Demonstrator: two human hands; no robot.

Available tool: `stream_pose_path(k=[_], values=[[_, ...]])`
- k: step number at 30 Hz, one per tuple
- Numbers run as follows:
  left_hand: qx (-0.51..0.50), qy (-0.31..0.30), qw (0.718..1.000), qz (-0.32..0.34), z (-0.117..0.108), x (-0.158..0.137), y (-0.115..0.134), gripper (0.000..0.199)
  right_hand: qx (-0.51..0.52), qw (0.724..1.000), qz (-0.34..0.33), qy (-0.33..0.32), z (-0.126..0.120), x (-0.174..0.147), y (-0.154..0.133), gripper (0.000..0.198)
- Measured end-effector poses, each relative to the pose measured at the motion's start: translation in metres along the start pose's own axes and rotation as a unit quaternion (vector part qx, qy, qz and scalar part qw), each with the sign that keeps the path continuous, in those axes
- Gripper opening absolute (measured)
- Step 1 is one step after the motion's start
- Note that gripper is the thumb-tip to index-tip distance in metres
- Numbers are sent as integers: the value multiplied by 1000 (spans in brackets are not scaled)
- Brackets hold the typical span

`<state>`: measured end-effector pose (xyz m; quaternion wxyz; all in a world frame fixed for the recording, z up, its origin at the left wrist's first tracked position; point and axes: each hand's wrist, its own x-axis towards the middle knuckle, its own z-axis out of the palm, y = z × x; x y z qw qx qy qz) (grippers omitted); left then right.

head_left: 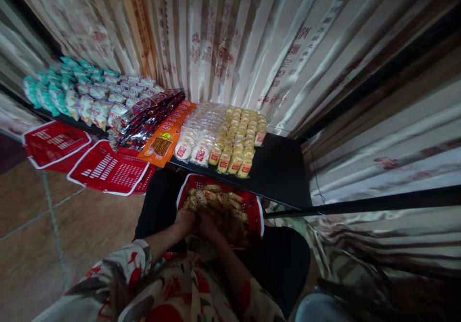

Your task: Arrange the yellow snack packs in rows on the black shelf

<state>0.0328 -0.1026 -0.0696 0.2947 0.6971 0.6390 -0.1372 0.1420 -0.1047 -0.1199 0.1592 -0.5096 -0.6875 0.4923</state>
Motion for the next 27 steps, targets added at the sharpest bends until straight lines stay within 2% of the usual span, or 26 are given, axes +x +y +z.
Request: stream_pose_path(k=[4, 8, 17, 21, 24, 27], values=[[45, -11, 999, -24, -4, -1, 0, 30, -1, 998, 68, -4, -2, 2, 9, 26], [69, -6, 997, -15, -10, -6, -3, 34, -6, 995, 99, 25, -9, 0, 12, 33], [112, 35, 990, 76, -44, -26, -12, 33, 14, 987, 126, 100, -36, -7, 6, 28], [85, 46, 982, 164, -68, -34, -10, 29, 114, 984, 88, 103, -47, -9, 2, 27], [50, 46, 976, 207, -85, -37, -3, 24, 221, 969, 65, 83, -61, -15, 0, 31], [19, 68, 968, 239, -97, -33, 4, 22, 295, 952, 69, 53, -83, -26, -3, 39]])
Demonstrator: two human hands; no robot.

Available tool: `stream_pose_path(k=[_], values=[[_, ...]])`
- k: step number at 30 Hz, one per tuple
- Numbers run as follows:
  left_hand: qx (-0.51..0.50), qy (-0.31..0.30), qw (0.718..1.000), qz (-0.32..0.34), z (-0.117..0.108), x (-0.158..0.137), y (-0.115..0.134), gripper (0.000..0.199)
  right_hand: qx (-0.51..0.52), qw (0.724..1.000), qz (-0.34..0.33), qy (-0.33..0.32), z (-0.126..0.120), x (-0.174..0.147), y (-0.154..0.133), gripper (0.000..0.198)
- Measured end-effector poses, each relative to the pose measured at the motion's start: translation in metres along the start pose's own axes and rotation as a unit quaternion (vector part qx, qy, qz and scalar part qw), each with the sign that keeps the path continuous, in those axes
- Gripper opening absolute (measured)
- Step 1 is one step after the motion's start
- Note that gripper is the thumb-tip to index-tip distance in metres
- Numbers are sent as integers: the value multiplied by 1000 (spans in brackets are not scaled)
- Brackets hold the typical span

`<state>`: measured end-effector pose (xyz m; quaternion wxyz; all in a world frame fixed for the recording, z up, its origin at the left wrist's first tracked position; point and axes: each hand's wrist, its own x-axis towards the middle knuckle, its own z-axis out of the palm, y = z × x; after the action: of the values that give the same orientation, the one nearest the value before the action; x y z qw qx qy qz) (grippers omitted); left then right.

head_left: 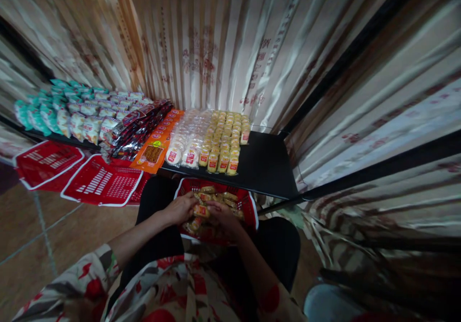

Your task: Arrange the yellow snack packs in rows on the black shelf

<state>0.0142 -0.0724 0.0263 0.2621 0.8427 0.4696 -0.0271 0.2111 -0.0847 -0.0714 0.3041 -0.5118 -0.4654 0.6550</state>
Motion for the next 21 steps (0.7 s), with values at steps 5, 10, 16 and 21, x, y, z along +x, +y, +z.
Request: stream_pose_path(k=[5, 10, 16, 21], values=[[-71, 73, 993, 56, -11, 21, 11, 28, 45, 998, 10, -36, -29, -22, -27, 51], [-129, 141, 976, 102, -22, 39, 37, 32, 48, 998, -36, -14, -49, -38, -50, 46], [-113, 227, 958, 135, -27, 66, 73, 29, 68, 992, -75, 75, -76, -46, -68, 43], [-59, 304, 939, 153, -23, 91, 102, 33, 83, 979, -104, 156, -101, -41, -81, 43]])
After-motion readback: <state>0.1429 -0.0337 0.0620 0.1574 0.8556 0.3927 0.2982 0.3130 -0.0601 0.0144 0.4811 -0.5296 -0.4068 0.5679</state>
